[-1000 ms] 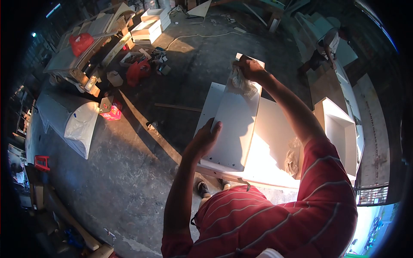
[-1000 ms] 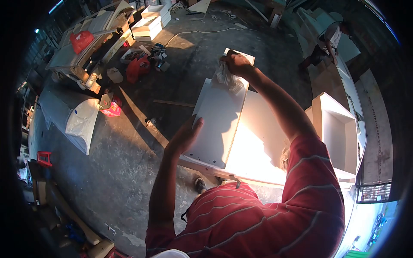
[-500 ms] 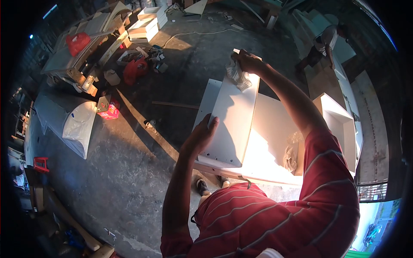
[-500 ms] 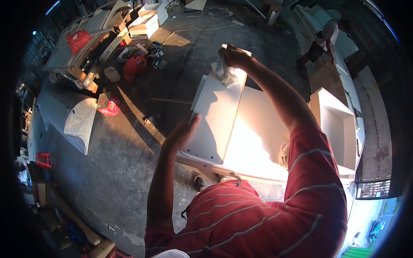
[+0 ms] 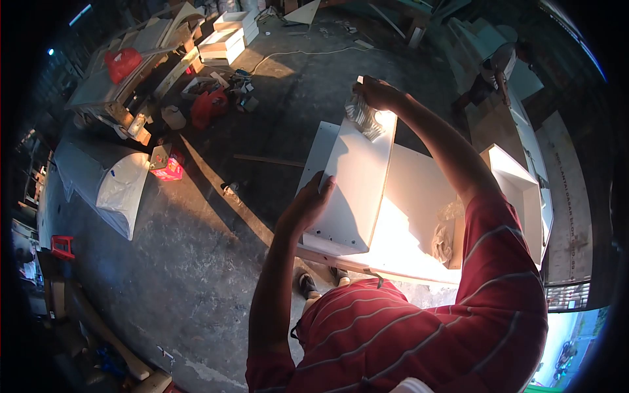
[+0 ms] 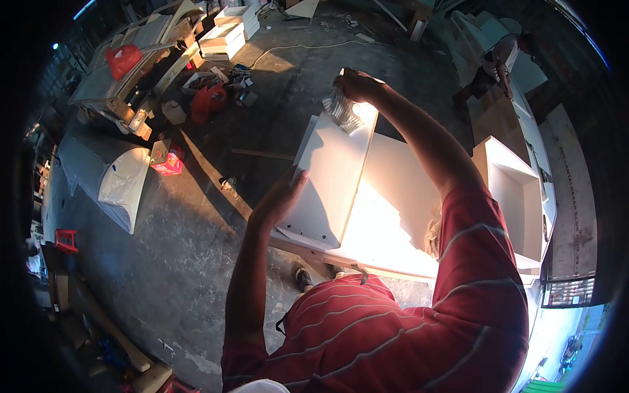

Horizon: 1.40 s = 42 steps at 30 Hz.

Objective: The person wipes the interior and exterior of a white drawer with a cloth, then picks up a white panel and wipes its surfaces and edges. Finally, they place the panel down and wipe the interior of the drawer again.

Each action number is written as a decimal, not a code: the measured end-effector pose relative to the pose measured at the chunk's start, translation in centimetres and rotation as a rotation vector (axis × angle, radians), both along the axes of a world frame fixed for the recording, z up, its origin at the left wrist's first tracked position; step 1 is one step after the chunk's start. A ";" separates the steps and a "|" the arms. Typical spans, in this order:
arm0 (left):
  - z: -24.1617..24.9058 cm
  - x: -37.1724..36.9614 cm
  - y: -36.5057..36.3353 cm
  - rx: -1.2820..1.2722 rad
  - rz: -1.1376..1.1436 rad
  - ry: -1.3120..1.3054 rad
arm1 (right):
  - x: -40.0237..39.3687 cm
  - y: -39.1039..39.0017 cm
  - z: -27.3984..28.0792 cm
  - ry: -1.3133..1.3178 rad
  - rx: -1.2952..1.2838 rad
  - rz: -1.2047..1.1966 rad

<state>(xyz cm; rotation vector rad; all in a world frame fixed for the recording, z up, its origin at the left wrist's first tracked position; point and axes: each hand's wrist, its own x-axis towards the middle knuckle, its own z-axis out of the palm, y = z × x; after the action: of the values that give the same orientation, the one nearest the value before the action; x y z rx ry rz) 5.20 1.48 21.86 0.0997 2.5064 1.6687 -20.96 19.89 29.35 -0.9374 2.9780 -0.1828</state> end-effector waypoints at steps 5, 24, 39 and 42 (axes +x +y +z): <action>-0.8 -0.3 0.0 0.001 0.001 0.020 | -1.4 0.4 -1.4 0.163 0.124 0.140; -1.0 -0.1 -0.2 0.023 -0.009 0.002 | -1.8 1.9 -2.9 0.044 -0.344 -0.405; -0.3 0.0 -0.2 0.000 -0.001 -0.017 | -2.3 1.2 -3.8 0.198 -0.232 0.181; 0.2 0.4 0.0 -0.009 0.005 -0.028 | -1.7 0.2 -2.2 0.214 -0.161 0.056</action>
<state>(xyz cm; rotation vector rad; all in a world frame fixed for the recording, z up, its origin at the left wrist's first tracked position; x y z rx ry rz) 5.56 1.53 22.10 0.0686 2.4959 1.6495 -22.68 20.14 27.17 -1.1224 3.1645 -0.3472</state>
